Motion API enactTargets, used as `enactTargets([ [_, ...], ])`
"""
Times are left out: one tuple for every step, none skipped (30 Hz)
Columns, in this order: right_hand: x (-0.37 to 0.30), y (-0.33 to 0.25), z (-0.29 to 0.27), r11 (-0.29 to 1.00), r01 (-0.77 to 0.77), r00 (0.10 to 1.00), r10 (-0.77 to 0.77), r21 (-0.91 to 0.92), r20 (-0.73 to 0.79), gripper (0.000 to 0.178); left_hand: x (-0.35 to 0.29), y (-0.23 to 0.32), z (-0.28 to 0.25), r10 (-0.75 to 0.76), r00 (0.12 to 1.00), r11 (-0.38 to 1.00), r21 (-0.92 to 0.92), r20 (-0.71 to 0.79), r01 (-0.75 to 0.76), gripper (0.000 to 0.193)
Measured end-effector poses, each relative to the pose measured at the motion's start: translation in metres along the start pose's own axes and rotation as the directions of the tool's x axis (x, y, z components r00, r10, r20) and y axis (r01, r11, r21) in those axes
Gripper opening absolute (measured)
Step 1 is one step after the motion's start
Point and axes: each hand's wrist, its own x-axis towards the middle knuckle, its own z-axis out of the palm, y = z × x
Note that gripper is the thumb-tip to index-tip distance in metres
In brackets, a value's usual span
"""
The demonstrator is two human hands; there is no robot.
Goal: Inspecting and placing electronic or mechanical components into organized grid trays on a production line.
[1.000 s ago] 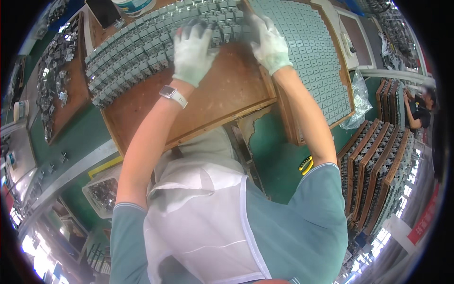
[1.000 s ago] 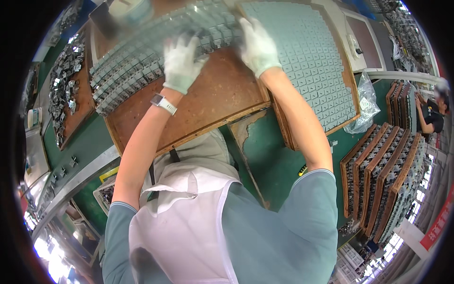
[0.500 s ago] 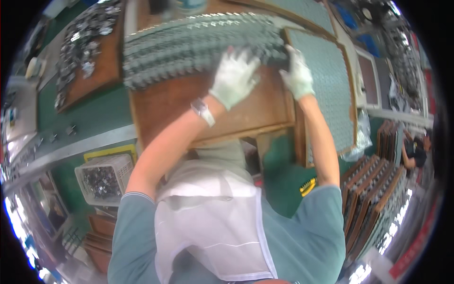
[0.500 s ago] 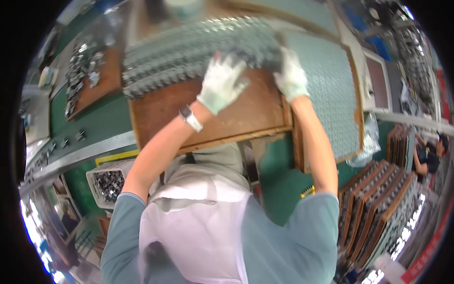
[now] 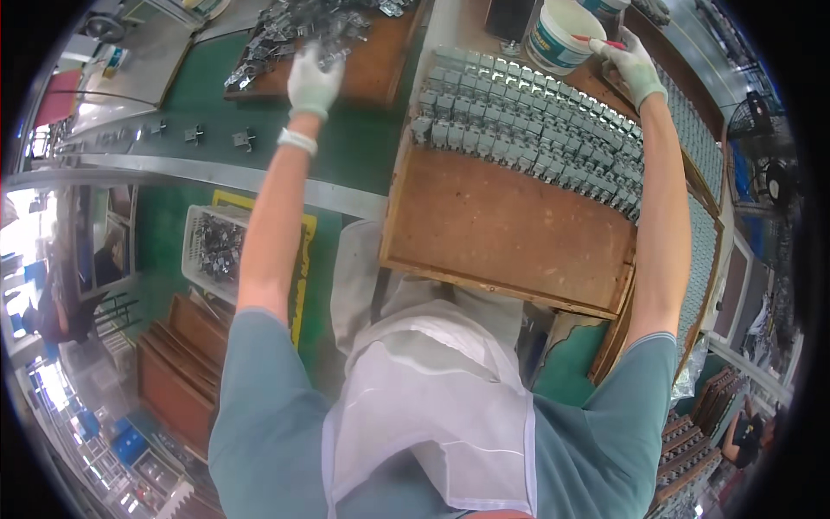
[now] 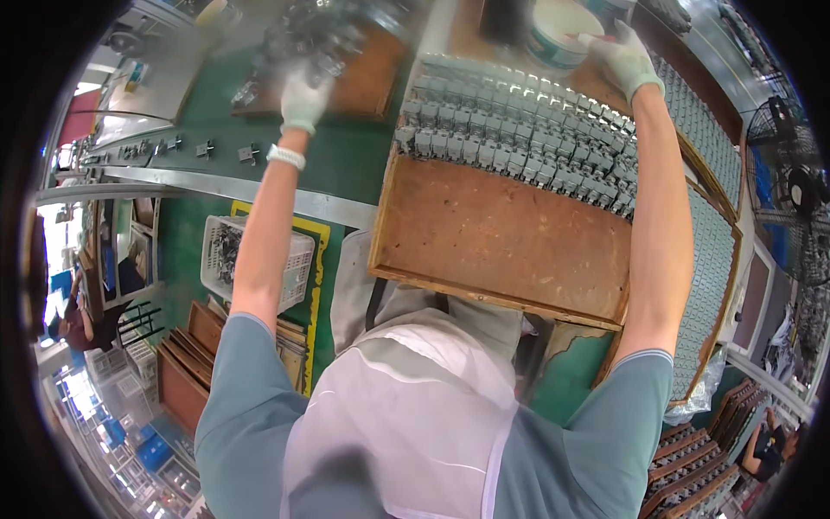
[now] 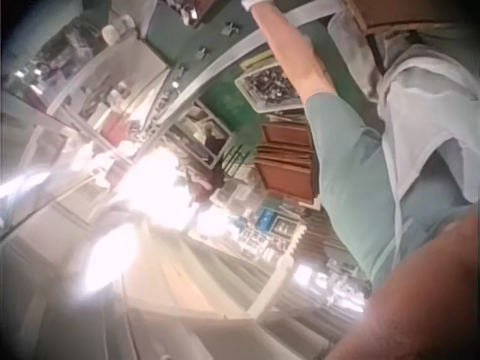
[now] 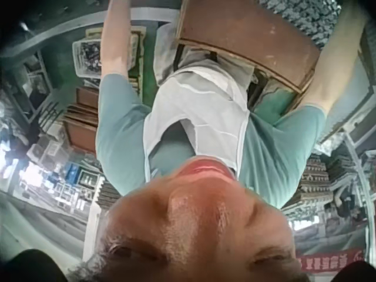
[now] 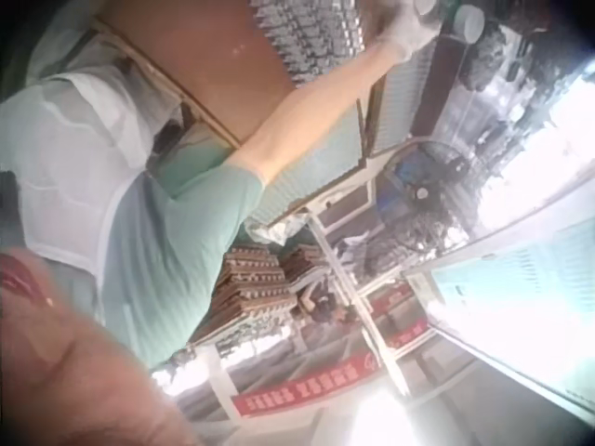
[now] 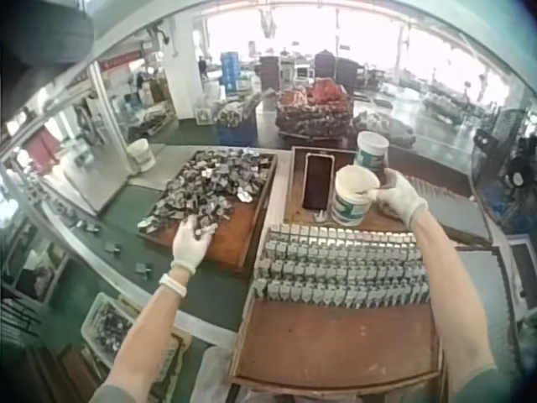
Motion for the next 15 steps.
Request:
enactTargets([
  [-0.010, -0.019, 0.001, 0.997, -0.074, 0.997, 0.073, 0.030, 0.040, 0.085, 0.014, -0.011, 0.009, -0.018, 1.000, 0.998, 0.063, 0.024, 0.016, 0.069],
  [-0.020, -0.035, -0.002, 0.989, -0.138, 0.988, 0.133, 0.058, 0.081, 0.084, 0.027, -0.035, 0.020, 0.087, 0.993, 0.983, 0.168, -0.085, -0.071, 0.077],
  [-0.010, 0.010, -0.025, 0.997, -0.074, 0.991, 0.075, -0.013, 0.114, 0.081, 0.047, -0.065, 0.034, 0.261, 0.965, 0.932, 0.260, -0.003, -0.252, 0.074],
  [-0.025, 0.019, -0.002, 0.995, 0.087, 0.994, -0.090, 0.053, 0.057, 0.078, 0.055, -0.103, 0.038, 0.246, 0.952, 0.836, 0.457, 0.181, -0.303, 0.061],
  [-0.098, -0.029, -0.003, 0.991, -0.135, 0.983, 0.134, -0.004, 0.123, 0.073, 0.026, -0.032, 0.057, 0.167, 0.931, 0.858, 0.418, 0.324, -0.299, 0.044],
  [-0.131, -0.020, -0.002, 0.913, -0.141, 0.990, 0.125, -0.382, -0.068, 0.072, 0.011, 0.002, 0.036, 0.144, 0.972, 0.950, 0.251, 0.184, -0.188, 0.034],
  [-0.157, 0.004, 0.001, 0.967, -0.017, 0.996, -0.005, -0.254, -0.085, 0.069, 0.020, -0.021, 0.026, 0.293, 0.934, 0.941, 0.110, 0.205, -0.320, 0.033],
  [-0.193, 0.021, -0.013, 0.952, -0.104, 0.989, 0.069, -0.289, -0.129, 0.066, 0.021, -0.009, 0.034, 0.393, 0.881, 0.914, -0.002, 0.262, -0.407, 0.034],
  [-0.223, 0.014, -0.030, 0.956, -0.152, 0.987, 0.132, -0.252, -0.096, 0.066, 0.022, -0.011, 0.020, 0.450, 0.839, 0.888, -0.054, 0.306, -0.456, 0.036],
  [-0.247, 0.008, -0.049, 0.963, -0.176, 0.984, 0.170, -0.203, -0.047, 0.066, 0.039, -0.047, 0.030, 0.510, 0.818, 0.858, -0.221, 0.266, -0.463, 0.038],
  [-0.264, 0.015, -0.074, 0.944, -0.189, 0.982, 0.177, -0.272, -0.067, 0.064, 0.056, -0.097, 0.024, 0.496, 0.842, 0.839, -0.367, 0.210, -0.402, 0.044],
  [-0.286, 0.023, -0.103, 0.916, -0.215, 0.976, 0.195, -0.339, -0.093, 0.062, 0.070, -0.119, 0.023, 0.208, 0.869, 0.962, -0.254, 0.449, -0.100, 0.054],
  [-0.319, 0.015, -0.137, 0.798, -0.453, 0.891, 0.396, -0.397, -0.221, 0.059, 0.065, -0.088, 0.032, 0.251, 0.911, 0.961, -0.194, 0.326, -0.195, 0.057],
  [-0.359, 0.047, -0.183, 0.788, -0.516, 0.843, 0.399, -0.335, -0.361, 0.058, 0.053, -0.043, 0.037, 0.299, 0.936, 0.951, -0.134, 0.185, -0.277, 0.060],
  [-0.396, 0.082, -0.230, 0.748, -0.575, 0.766, 0.348, -0.333, -0.541, 0.056, 0.040, -0.020, 0.031, 0.296, 0.946, 0.942, -0.203, 0.133, -0.266, 0.062],
])
